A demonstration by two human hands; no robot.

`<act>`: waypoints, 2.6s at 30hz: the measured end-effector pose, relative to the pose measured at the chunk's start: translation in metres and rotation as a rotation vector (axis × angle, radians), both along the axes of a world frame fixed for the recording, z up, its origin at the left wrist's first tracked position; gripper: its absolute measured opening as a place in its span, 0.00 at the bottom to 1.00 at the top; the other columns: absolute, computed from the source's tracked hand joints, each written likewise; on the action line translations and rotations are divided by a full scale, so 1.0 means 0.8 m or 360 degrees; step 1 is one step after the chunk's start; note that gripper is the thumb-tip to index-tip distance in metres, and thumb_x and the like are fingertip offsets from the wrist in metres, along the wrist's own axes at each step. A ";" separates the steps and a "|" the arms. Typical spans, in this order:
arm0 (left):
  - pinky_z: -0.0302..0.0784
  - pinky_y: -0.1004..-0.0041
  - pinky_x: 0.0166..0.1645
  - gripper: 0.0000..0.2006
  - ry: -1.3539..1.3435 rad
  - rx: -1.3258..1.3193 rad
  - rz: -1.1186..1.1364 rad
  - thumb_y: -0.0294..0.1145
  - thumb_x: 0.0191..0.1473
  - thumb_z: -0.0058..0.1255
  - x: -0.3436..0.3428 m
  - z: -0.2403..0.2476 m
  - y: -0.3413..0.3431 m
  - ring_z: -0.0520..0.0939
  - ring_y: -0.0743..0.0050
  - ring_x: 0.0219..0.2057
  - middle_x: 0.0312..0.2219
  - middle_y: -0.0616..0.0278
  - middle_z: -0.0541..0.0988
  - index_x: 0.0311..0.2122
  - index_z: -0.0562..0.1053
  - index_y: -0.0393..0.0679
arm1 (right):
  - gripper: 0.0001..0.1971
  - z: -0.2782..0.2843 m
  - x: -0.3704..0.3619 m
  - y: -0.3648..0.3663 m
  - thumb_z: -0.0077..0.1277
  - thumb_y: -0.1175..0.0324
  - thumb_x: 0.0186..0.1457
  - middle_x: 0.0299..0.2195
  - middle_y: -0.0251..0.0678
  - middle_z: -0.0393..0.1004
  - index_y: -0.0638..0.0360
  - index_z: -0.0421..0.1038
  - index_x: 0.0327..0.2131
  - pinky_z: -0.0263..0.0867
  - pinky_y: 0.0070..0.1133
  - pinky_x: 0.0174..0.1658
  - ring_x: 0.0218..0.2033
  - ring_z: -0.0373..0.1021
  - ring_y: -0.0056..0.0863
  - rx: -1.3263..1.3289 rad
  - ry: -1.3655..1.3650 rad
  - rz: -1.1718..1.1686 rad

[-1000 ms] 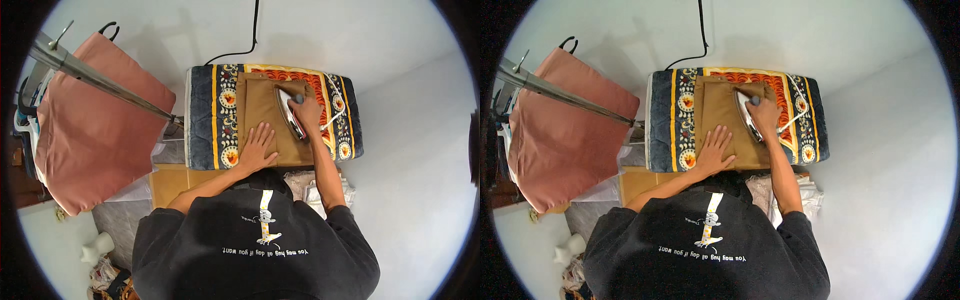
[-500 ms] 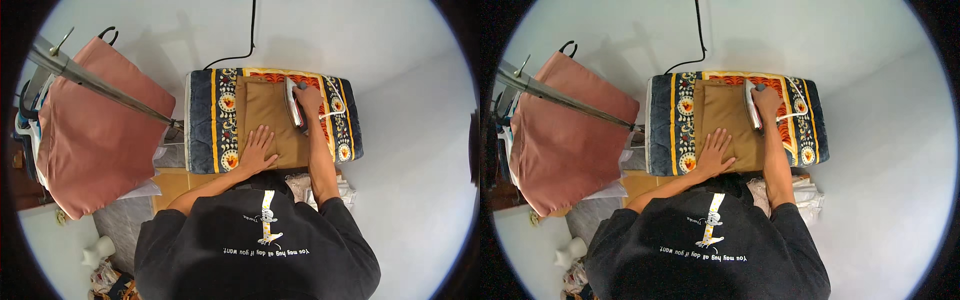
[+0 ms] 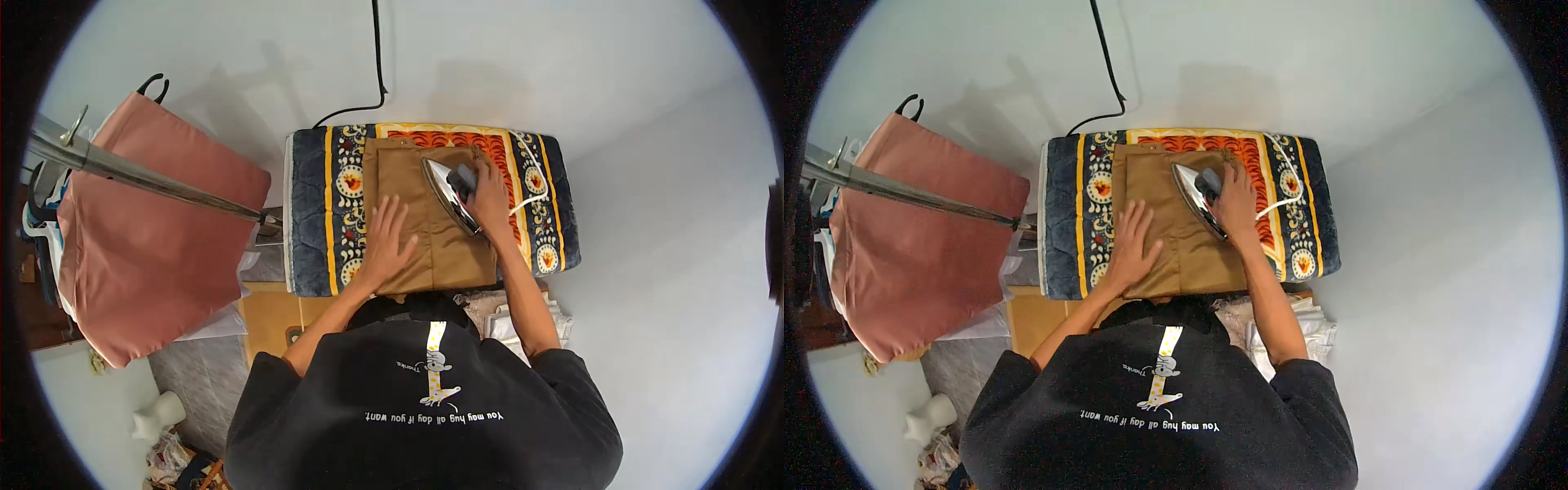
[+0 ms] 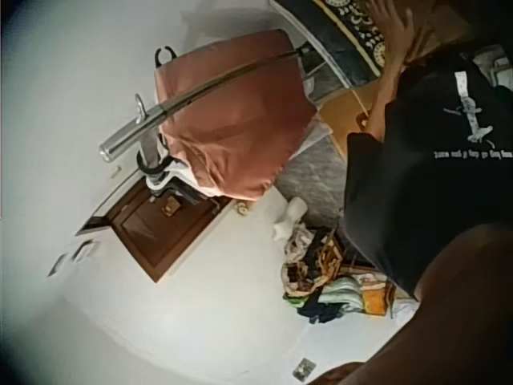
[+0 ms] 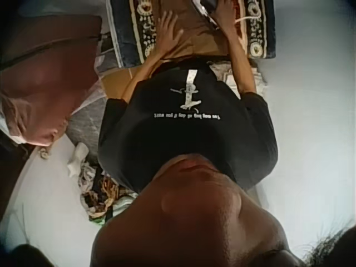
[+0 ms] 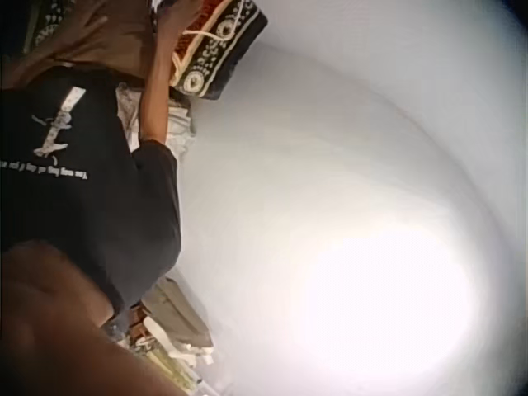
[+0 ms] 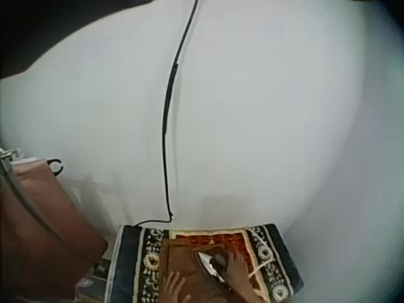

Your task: The recorder is ironing and folding a pair of brown pants on an ironing board.

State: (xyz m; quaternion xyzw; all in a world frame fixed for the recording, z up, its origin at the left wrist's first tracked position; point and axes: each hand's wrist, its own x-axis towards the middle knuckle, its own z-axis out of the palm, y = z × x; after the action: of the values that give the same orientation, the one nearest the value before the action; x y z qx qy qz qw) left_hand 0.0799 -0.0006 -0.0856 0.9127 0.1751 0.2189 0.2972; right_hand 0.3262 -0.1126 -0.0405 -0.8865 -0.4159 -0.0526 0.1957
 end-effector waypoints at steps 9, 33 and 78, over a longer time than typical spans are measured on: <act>0.40 0.55 0.76 0.32 0.0205 0.0349 0.0212 0.47 0.70 0.34 0.106 -0.038 0.102 0.46 0.54 0.74 0.72 0.50 0.50 0.71 0.52 0.36 | 0.40 -0.001 -0.013 0.001 0.46 0.81 0.54 0.74 0.51 0.41 0.41 0.56 0.71 0.38 0.61 0.67 0.74 0.41 0.55 -0.0057 -0.0425 0.0132; 0.50 0.52 0.74 0.20 -0.0174 -0.0135 -0.0244 0.37 0.69 0.39 0.141 -0.016 0.138 0.62 0.52 0.69 0.63 0.55 0.71 0.60 0.73 0.43 | 0.40 0.042 -0.019 -0.017 0.65 0.76 0.38 0.65 0.45 0.60 0.39 0.70 0.60 0.52 0.42 0.69 0.68 0.54 0.49 -0.0394 -0.0127 0.1090; 0.13 0.32 0.68 0.42 0.0622 -0.0551 0.0990 0.72 0.34 0.67 0.114 -0.052 0.196 0.16 0.42 0.71 0.75 0.55 0.32 0.47 0.84 0.46 | 0.28 -0.109 0.013 -0.159 0.56 0.45 0.61 0.41 0.47 0.72 0.67 0.72 0.44 0.67 0.36 0.41 0.39 0.71 0.42 0.0623 0.0521 -0.0687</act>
State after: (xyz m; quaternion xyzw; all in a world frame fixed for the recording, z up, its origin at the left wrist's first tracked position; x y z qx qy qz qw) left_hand 0.1709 0.1559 -0.1273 0.7770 0.5304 0.0881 0.3273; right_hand 0.3369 -0.2401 -0.1278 -0.8965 -0.1635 -0.0287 0.4107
